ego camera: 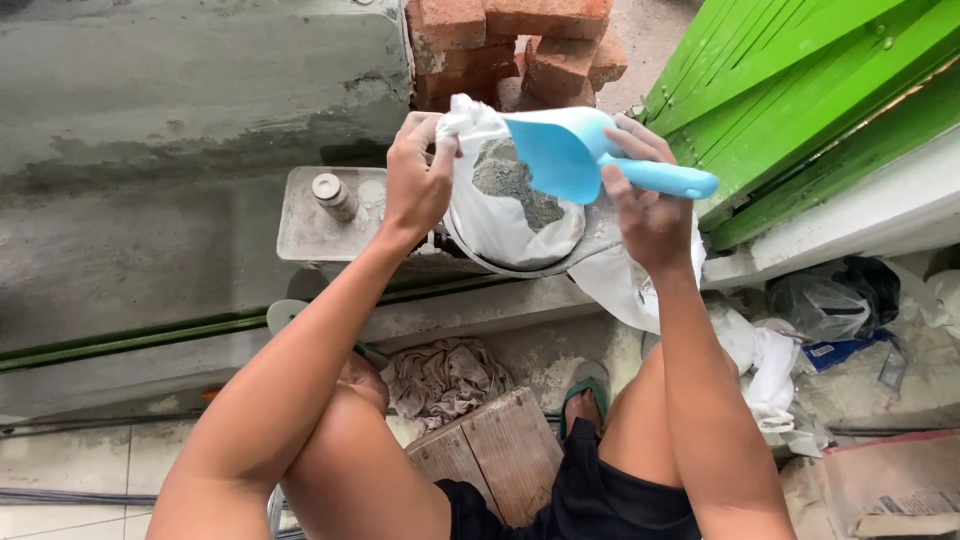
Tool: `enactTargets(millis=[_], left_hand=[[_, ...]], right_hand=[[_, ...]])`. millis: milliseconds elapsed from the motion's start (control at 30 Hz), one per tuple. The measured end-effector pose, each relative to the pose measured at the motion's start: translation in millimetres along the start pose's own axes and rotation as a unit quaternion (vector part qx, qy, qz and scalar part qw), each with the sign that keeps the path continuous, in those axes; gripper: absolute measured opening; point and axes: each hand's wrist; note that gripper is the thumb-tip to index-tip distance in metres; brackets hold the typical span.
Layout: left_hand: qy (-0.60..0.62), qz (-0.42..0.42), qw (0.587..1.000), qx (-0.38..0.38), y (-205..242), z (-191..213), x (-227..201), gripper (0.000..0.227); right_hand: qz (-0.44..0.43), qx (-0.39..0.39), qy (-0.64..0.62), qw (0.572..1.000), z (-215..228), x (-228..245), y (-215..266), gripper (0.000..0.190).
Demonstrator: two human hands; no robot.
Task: Scooping grey powder from a bucket into a plastic bag using a blue hand scoop.
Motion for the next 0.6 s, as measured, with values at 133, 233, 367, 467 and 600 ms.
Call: enactTargets(millis=[133,233,367,467,600], left_hand=[[0.071,0.060,0.994,0.062,4.8,16.9,-32.1,0.021],[0.164,0.041,0.984,0.062,5.4,21.5,-43.5,0.018],[0.167,0.044,0.983,0.069,0.6,30.9,-60.7,0.019],[0.167,0.064,0.981,0.073,-5.8,27.0,-61.4,0.020],[0.166,0.015,0.979,0.120,-9.0,18.8,-56.7,0.023]], right_hand=[[-0.002,0.019,-0.003,1.000,-9.3,-38.4,7.4,0.038],[0.028,0.075,0.027,0.996,-19.6,-34.1,9.3,0.034],[0.016,0.117,-0.013,0.993,-17.5,-18.2,7.4,0.031],[0.042,0.108,0.015,0.993,-11.8,-10.6,5.0,0.026],[0.056,0.182,0.053,0.980,-7.8,-39.2,9.6,0.034]])
Point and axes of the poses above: each hand's wrist, its own y-axis away from the middle knuckle, its own z-axis out of the back of the hand, x = y × z, and after that the axes turned 9 degrees about -y, right-handed
